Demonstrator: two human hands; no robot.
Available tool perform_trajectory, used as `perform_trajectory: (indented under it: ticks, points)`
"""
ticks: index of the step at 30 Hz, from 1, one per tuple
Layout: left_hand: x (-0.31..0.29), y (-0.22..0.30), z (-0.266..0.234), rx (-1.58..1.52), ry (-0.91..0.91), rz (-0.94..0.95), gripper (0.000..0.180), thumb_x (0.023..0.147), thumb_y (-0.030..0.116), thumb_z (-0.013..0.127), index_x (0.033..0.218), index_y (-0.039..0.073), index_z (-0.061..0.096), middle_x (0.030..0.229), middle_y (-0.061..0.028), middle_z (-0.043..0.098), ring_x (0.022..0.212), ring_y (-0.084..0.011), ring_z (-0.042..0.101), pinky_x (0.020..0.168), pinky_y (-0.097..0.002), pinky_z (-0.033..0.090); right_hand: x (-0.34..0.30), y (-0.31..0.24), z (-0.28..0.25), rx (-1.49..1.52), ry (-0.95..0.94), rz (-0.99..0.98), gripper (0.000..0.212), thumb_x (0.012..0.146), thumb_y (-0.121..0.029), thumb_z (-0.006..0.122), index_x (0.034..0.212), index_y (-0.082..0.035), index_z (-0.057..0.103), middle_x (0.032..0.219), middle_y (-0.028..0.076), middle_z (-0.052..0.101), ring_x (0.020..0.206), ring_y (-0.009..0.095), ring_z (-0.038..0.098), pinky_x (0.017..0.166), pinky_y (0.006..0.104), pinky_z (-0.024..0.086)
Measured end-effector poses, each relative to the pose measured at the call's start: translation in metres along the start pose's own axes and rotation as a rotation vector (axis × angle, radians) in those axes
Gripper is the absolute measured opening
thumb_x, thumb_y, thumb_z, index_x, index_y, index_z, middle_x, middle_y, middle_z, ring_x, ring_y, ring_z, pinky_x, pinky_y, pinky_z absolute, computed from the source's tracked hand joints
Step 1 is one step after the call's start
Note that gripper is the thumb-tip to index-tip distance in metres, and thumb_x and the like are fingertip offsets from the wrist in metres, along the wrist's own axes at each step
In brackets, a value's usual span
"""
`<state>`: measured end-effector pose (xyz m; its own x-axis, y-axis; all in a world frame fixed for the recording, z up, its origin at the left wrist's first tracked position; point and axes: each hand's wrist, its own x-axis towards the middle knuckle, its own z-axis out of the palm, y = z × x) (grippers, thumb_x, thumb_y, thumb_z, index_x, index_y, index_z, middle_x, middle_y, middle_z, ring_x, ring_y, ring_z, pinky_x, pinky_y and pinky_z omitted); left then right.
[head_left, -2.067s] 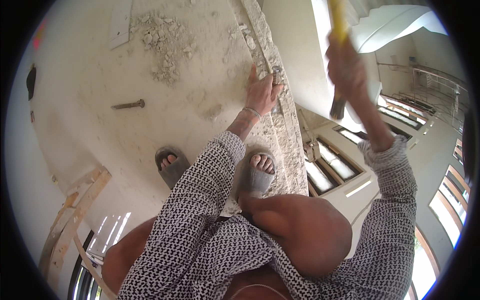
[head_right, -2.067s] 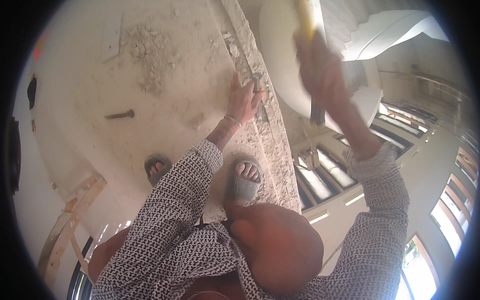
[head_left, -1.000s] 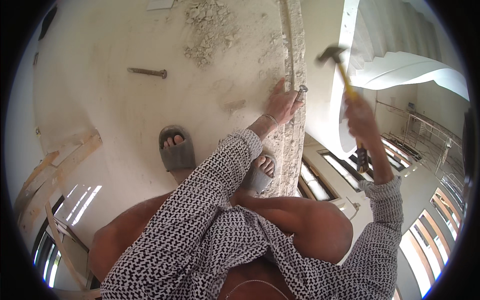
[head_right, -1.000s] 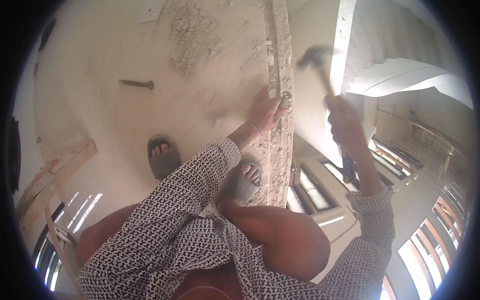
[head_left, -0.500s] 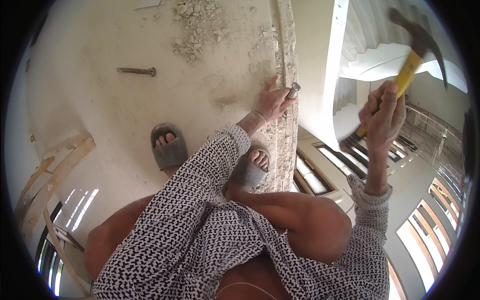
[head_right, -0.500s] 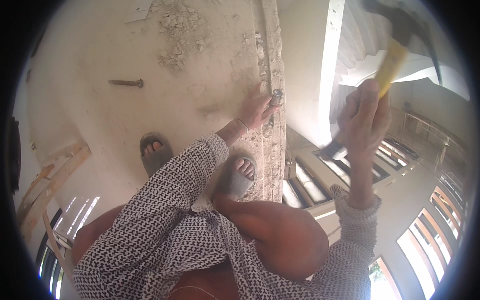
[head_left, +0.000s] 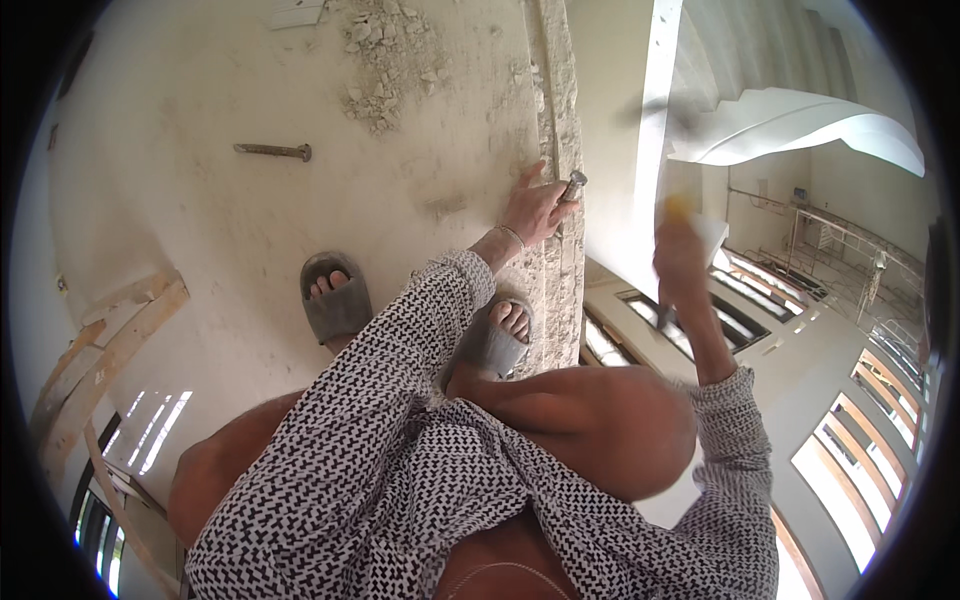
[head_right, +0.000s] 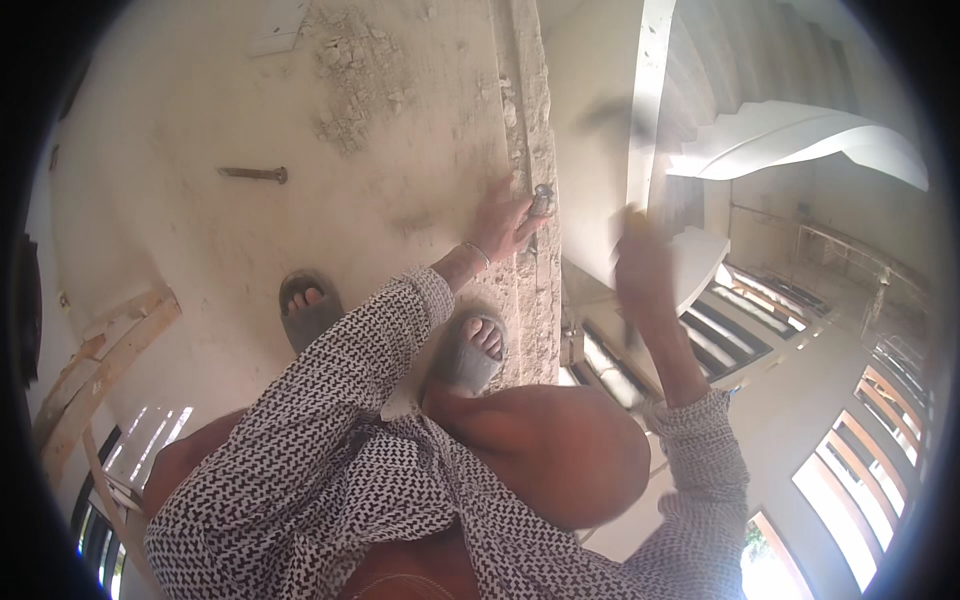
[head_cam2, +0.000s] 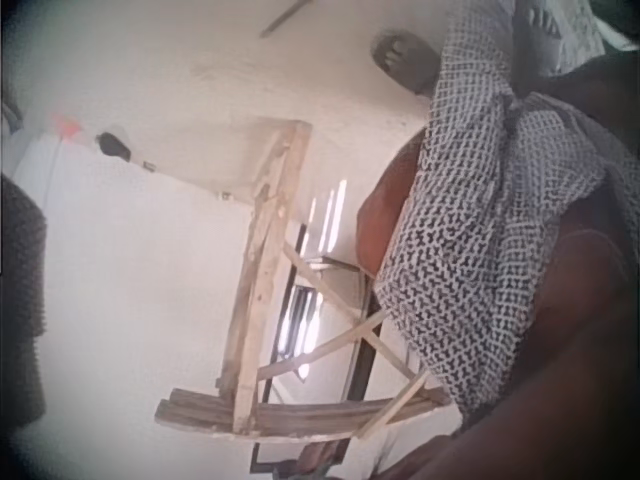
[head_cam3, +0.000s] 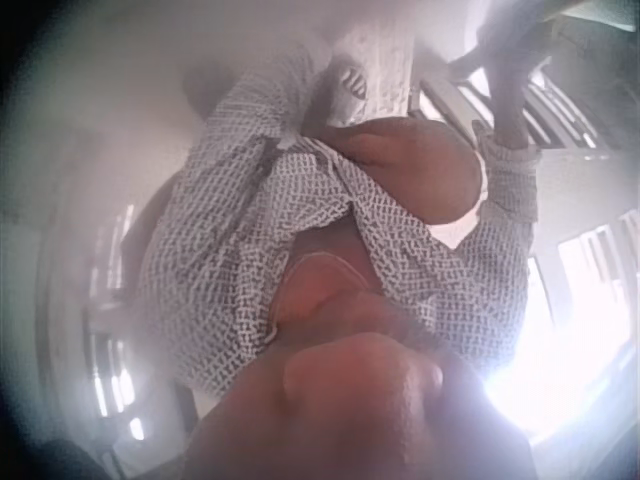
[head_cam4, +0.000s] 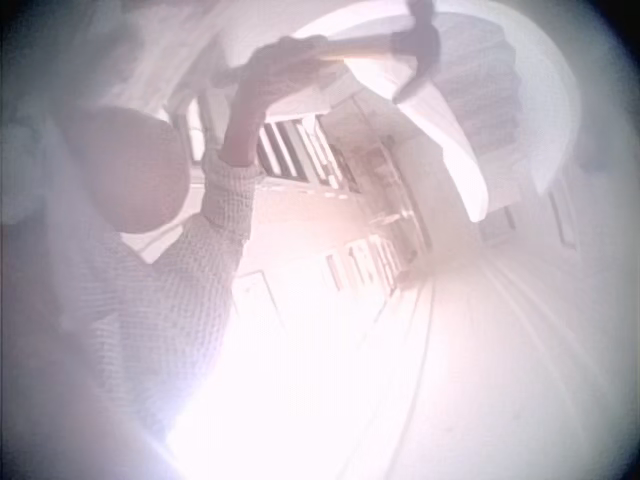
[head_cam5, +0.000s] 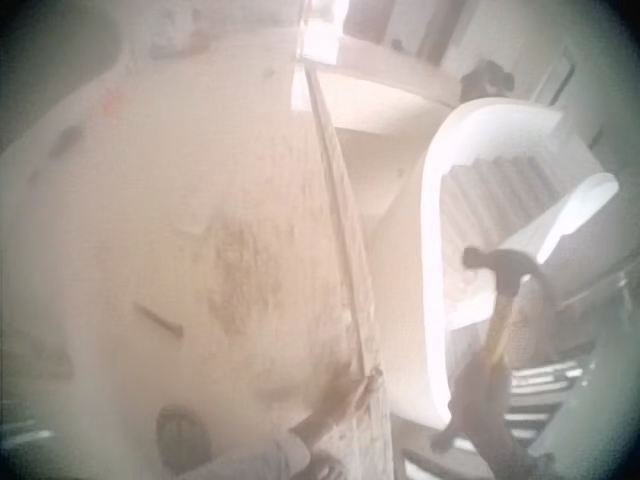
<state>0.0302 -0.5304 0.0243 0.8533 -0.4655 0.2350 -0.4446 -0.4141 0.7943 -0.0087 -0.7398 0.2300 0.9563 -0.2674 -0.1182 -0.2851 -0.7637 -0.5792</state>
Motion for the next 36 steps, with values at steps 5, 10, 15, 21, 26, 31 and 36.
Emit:
perform_trajectory:
  ticks: [5, 10, 15, 21, 26, 31, 36]
  points:
    - [-0.009, -0.004, 0.012, -0.03, 0.132, 0.009, 0.029, 0.098, 0.038, 0.065, 0.1, 0.009, 0.064, 0.068, -0.0106, 0.06, 0.076, -0.0327, 0.064, 0.115, -0.0486, 0.035, 0.04, -0.069, -0.041, 0.164, -0.309, 0.283, 0.023, 0.101, -0.025, 0.057, 0.109, -0.004, 0.064, 0.078, 0.002, 0.058, 0.064, 0.011, 0.057, 0.053, 0.0273, 0.045]
    - [-0.004, 0.005, -0.015, -0.102, -0.078, -0.102, 0.028, 0.095, 0.035, 0.069, 0.094, 0.008, 0.061, 0.076, -0.0136, 0.06, 0.087, -0.036, 0.063, 0.112, -0.0495, 0.038, 0.058, -0.071, -0.043, 0.153, 0.185, -0.162, 0.025, 0.101, -0.028, 0.058, 0.108, -0.005, 0.065, 0.077, 0.003, 0.059, 0.066, 0.012, 0.058, 0.054, 0.0282, 0.046]
    - [0.001, -0.006, 0.003, -0.047, 0.062, -0.033, 0.027, 0.095, 0.034, 0.069, 0.09, 0.008, 0.059, 0.074, -0.0121, 0.059, 0.084, -0.0352, 0.062, 0.112, -0.0484, 0.037, 0.021, -0.058, -0.006, -0.082, -0.501, 0.45, 0.026, 0.101, -0.031, 0.06, 0.107, -0.006, 0.066, 0.076, 0.005, 0.06, 0.067, 0.014, 0.059, 0.056, 0.0291, 0.048]
    - [-0.018, -0.007, -0.01, -0.005, -0.018, -0.105, 0.029, 0.095, 0.035, 0.069, 0.098, 0.007, 0.063, 0.078, -0.0126, 0.063, 0.098, -0.0373, 0.062, 0.111, -0.0503, 0.038, 0.085, -0.1, -0.044, 0.023, 0.036, -0.234, 0.021, 0.105, -0.021, 0.052, 0.1, -0.003, 0.063, 0.078, 0.004, 0.061, 0.063, 0.013, 0.058, 0.054, 0.0276, 0.047]
    - [-0.014, -0.001, 0.008, -0.032, 0.033, -0.054, 0.031, 0.096, 0.037, 0.068, 0.1, 0.006, 0.063, 0.08, -0.0132, 0.064, 0.105, -0.0383, 0.061, 0.11, -0.0514, 0.038, 0.021, -0.029, 0.014, -0.09, -0.408, 0.261, 0.03, 0.102, -0.032, 0.059, 0.101, -0.003, 0.063, 0.077, 0.005, 0.061, 0.064, 0.016, 0.059, 0.056, 0.0338, 0.049]
    - [-0.017, -0.009, 0.002, -0.061, -0.114, -0.166, 0.037, 0.097, 0.04, 0.066, 0.105, 0.004, 0.064, 0.082, -0.0144, 0.065, 0.107, -0.0384, 0.061, 0.11, -0.0508, 0.038, 0.071, -0.107, -0.045, 0.367, -0.144, 0.042, 0.02, 0.102, -0.024, 0.06, 0.11, -0.006, 0.065, 0.083, -0.002, 0.057, 0.062, 0.007, 0.053, 0.049, 0.024, 0.042]
    - [-0.003, 0.002, 0.002, -0.019, -0.1, -0.092, 0.038, 0.097, 0.041, 0.065, 0.105, 0.004, 0.063, 0.079, -0.0156, 0.064, 0.104, -0.0361, 0.063, 0.111, -0.0519, 0.037, 0.016, -0.012, 0.01, 0.011, -0.139, 0.01, 0.024, 0.103, -0.031, 0.059, 0.107, -0.008, 0.061, 0.069, -0.004, 0.05, 0.046, 0.007, 0.044, 0.039, 0.0251, 0.036]
